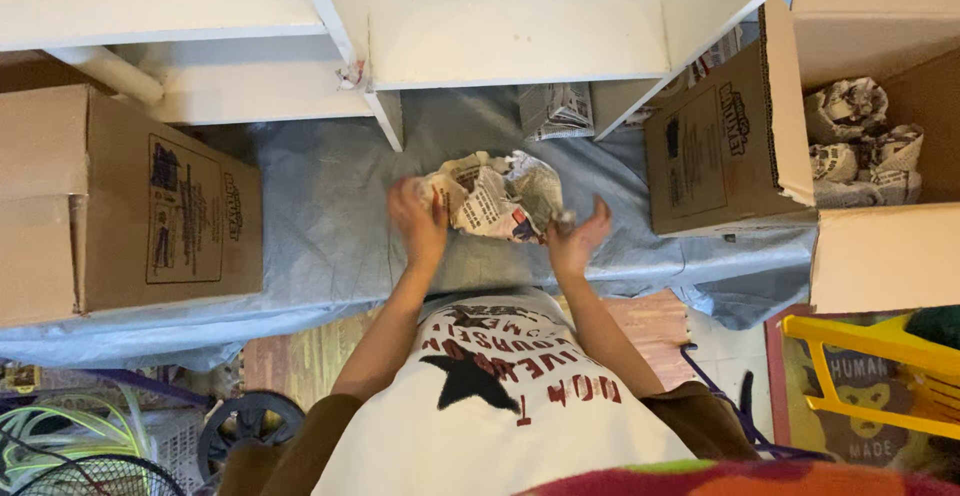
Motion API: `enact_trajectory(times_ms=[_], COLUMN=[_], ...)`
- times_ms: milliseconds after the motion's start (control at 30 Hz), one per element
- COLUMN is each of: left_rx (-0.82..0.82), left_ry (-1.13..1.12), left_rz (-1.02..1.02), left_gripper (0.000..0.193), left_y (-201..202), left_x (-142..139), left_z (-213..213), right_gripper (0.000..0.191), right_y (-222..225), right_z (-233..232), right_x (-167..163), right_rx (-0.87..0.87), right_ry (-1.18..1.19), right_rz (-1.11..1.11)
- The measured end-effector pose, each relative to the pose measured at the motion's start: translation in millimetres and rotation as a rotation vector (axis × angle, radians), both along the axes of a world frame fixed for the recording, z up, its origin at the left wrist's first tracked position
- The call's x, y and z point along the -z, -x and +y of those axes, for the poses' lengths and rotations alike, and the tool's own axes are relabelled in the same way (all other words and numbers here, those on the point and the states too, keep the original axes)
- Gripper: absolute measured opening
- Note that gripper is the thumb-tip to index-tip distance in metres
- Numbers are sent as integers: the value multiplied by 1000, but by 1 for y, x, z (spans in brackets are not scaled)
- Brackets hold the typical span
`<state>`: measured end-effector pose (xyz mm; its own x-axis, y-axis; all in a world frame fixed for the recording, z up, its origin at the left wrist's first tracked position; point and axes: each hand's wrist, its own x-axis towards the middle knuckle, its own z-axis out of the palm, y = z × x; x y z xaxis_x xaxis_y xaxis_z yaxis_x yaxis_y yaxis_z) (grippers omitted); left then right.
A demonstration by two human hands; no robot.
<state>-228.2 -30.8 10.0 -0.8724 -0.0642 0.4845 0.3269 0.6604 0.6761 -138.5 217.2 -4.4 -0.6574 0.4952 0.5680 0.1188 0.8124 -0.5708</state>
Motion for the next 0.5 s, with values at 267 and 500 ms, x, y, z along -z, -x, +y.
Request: enact_trajectory(times_ms=[267,500], left_rx=[391,476], left_ry=[209,532], left_rz=[-492,-878], left_gripper=[49,50], left_y=[23,25], left_x=[-36,31], left_z=[23,-17], right_gripper=[38,53], right_y=[31,50], right_z=[-1,4], right_x=[-16,4], right_rx=[-694,-624], right_ry=[51,186], right_rz=[-366,-649])
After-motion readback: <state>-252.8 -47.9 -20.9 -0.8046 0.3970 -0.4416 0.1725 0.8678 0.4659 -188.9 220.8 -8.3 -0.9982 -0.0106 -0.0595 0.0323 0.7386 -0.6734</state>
